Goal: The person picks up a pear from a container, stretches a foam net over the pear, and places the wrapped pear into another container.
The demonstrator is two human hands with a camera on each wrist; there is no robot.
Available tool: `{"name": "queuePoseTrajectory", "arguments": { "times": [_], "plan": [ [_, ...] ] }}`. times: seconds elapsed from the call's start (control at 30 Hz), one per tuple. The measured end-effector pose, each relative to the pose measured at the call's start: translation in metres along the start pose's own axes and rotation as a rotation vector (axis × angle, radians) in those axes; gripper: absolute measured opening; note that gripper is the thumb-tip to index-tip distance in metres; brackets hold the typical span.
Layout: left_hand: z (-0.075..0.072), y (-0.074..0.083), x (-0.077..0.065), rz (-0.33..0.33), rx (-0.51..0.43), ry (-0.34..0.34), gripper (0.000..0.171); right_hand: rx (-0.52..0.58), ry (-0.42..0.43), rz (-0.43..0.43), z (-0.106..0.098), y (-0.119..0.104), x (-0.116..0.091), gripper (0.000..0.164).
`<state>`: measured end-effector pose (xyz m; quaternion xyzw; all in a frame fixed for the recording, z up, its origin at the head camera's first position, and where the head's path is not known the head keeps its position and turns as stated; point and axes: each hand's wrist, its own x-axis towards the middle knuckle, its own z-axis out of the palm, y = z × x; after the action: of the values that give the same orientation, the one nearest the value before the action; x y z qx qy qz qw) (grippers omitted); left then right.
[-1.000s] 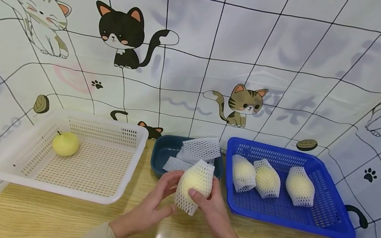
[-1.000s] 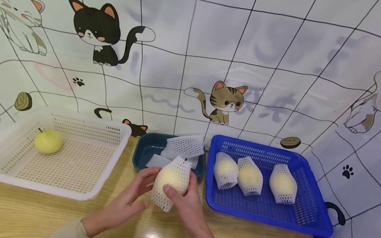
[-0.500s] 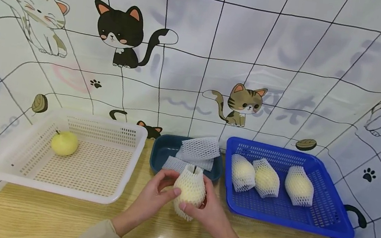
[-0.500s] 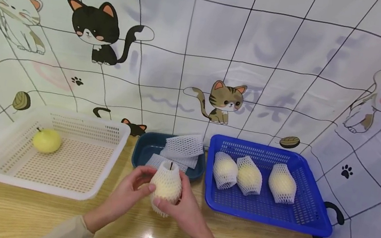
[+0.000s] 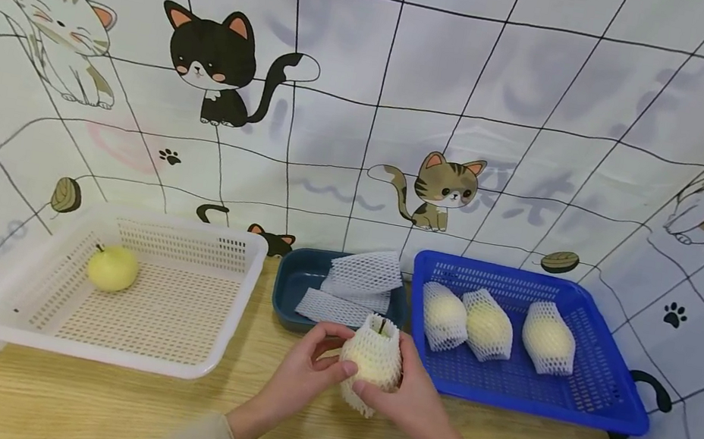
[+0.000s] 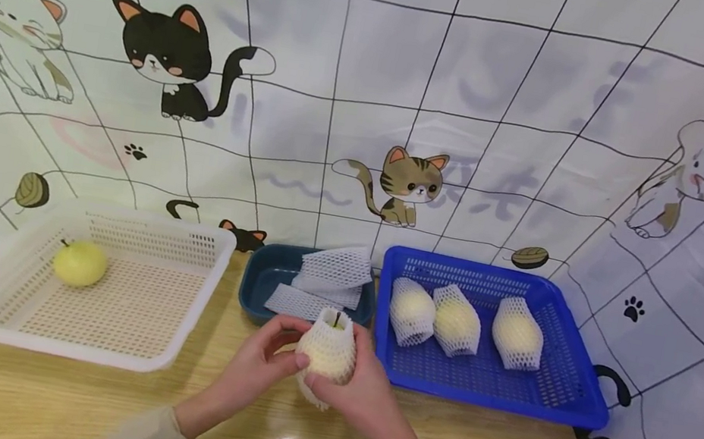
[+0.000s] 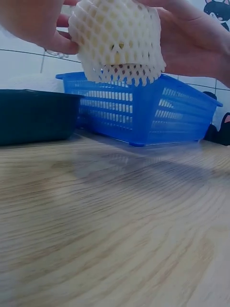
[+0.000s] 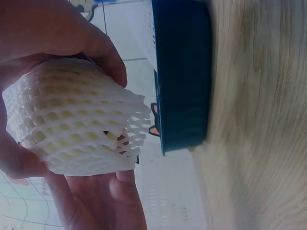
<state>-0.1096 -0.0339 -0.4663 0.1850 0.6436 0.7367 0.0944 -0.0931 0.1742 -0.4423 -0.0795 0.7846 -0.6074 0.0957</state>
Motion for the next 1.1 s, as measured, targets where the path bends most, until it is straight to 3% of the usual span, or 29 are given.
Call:
{"name": "queuePoseTrajectory", "arguments": {
  "times": [0.17, 0.33, 0.47, 0.6, 0.7, 0.9, 1.03, 1.1],
  "plan": [
    [0.006, -0.001, 0.001, 0.035, 0.001, -0.014, 0.035, -0.015, 0.050, 0.010, -0.011, -0.002, -0.010, 0.091],
    [0.010, 0.000, 0.004, 0.085, 0.131, 0.019, 0.033, -0.039, 0.099, -0.047, -0.028, -0.008, -0.019, 0.085],
    [0.018, -0.002, 0.008, 0.163, 0.374, -0.043, 0.038, -0.053, 0.134, -0.099, -0.050, -0.017, -0.028, 0.077],
    [0.028, -0.004, 0.013, 0.270, 0.648, -0.199, 0.045, -0.131, 0.178, -0.087, -0.080, -0.024, -0.036, 0.072],
    [0.035, -0.004, 0.016, 0.339, 0.805, -0.301, 0.050, -0.232, 0.197, -0.025, -0.108, -0.026, -0.040, 0.073],
    [0.046, -0.006, 0.016, 0.439, 1.133, -0.437, 0.062, -0.407, 0.229, 0.118, -0.160, -0.025, -0.040, 0.081],
    [0.055, -0.010, 0.016, 0.456, 1.311, -0.497, 0.070, -0.485, 0.243, 0.201, -0.187, -0.018, -0.037, 0.085],
    [0.059, -0.013, 0.016, 0.448, 1.353, -0.516, 0.075, -0.521, 0.236, 0.233, -0.198, -0.014, -0.035, 0.087]
  ]
}}
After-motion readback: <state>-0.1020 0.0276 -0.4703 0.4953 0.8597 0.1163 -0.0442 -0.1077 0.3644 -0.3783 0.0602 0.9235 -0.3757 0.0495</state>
